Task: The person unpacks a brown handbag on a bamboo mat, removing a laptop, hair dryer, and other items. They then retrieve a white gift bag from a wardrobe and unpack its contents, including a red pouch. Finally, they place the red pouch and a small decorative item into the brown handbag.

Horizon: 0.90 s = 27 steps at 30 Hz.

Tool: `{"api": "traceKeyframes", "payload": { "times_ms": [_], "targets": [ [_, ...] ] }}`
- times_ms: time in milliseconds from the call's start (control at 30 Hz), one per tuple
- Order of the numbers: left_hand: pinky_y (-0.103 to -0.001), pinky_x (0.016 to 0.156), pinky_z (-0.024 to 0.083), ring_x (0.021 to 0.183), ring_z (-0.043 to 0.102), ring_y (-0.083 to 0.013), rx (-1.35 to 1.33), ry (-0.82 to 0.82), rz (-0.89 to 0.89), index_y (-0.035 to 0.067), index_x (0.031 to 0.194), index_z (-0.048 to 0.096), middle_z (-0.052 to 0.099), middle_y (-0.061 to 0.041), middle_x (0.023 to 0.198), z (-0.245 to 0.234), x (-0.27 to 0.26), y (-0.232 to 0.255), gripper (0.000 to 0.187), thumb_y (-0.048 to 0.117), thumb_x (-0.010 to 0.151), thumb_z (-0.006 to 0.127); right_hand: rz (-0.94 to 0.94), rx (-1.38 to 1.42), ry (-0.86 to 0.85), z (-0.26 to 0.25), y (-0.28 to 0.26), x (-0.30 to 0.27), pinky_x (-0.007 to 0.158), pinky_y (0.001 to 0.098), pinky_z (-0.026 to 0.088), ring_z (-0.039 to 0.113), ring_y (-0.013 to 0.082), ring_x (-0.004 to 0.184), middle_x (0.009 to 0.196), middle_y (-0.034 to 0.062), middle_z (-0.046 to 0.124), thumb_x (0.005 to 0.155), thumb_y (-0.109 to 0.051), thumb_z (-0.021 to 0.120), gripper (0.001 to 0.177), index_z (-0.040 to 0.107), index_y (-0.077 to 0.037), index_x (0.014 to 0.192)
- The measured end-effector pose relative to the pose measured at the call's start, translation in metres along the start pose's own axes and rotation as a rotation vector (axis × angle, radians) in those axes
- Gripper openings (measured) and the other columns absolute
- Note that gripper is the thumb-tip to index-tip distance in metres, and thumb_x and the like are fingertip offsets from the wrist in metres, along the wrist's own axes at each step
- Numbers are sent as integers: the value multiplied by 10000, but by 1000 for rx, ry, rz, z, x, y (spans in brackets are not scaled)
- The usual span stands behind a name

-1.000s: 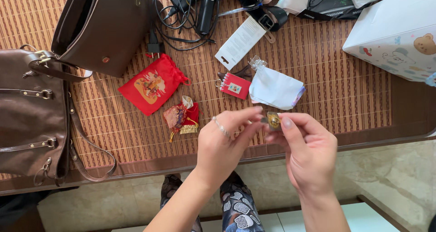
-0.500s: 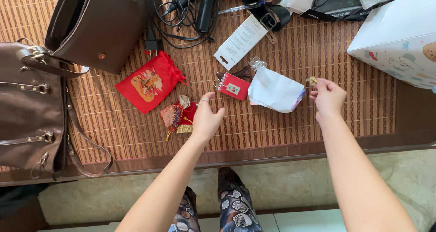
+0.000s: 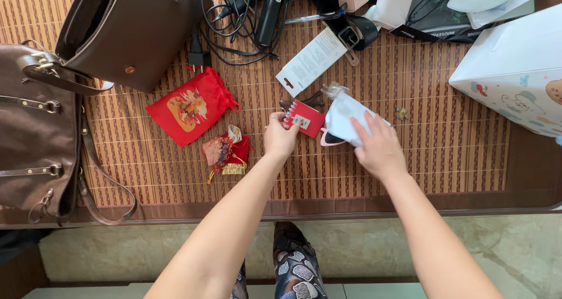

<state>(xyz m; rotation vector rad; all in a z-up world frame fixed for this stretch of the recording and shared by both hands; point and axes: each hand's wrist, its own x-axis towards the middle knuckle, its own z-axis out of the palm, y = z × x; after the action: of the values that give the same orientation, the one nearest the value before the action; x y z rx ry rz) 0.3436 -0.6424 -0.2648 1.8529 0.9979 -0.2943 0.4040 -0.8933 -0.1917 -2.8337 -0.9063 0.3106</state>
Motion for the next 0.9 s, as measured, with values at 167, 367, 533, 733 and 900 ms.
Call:
{"api": "traceKeyframes", "payload": {
  "times_ms": [167, 367, 533, 733, 900],
  "targets": [
    [-343, 794, 557, 856, 686, -169, -100, -90, -29, 22, 1136, 692, 724, -56, 957, 11, 11, -21, 335, 279, 933, 761, 374, 403, 153, 1, 41, -10, 1181, 402, 486, 655, 315, 1325, 1457, 116, 650, 1049, -128, 524, 416, 606, -157, 1455],
    [-342, 865, 556, 1005, 691, -162, -412, -120, 286, 31, 1308, 561, 716, -79, 1160, 14, 2, -10, 387, 141, 946, 639, 83, 210, 249, -26, 41, 4, 1055, 492, 408, 514, 448, 1297, 1434, 285, 539, 868, -241, 756, 745, 470, 9, 1508],
    [-362, 864, 565, 976, 732, -217, -127, 92, 193, 117, 1336, 630, 760, -88, 1095, -34, -29, 43, 379, 215, 973, 673, 114, 220, 237, -24, 1, 11, 991, 455, 512, 608, 347, 1185, 1179, 167, 659, 933, -279, 732, 302, 678, -42, 1113],
    [-551, 1078, 390, 1346, 452, -346, 432, 553, 458, 143, 1366, 542, 525, -109, 1426, -129, -18, 29, 701, 294, 752, 844, 189, 337, 37, -16, -63, 28, 771, 461, 495, 652, 356, 838, 735, 108, 649, 1008, -285, 661, 258, 728, -104, 837],
    [-716, 995, 318, 1374, 380, -470, 573, 433, 367, 101, 1372, 549, 490, -191, 1480, -190, 44, -12, 922, 346, 561, 912, -49, 612, -12, 1, -118, 56, 676, 436, 492, 664, 336, 794, 827, 144, 641, 1000, -140, 566, 291, 669, -99, 1270]
  ]
}}
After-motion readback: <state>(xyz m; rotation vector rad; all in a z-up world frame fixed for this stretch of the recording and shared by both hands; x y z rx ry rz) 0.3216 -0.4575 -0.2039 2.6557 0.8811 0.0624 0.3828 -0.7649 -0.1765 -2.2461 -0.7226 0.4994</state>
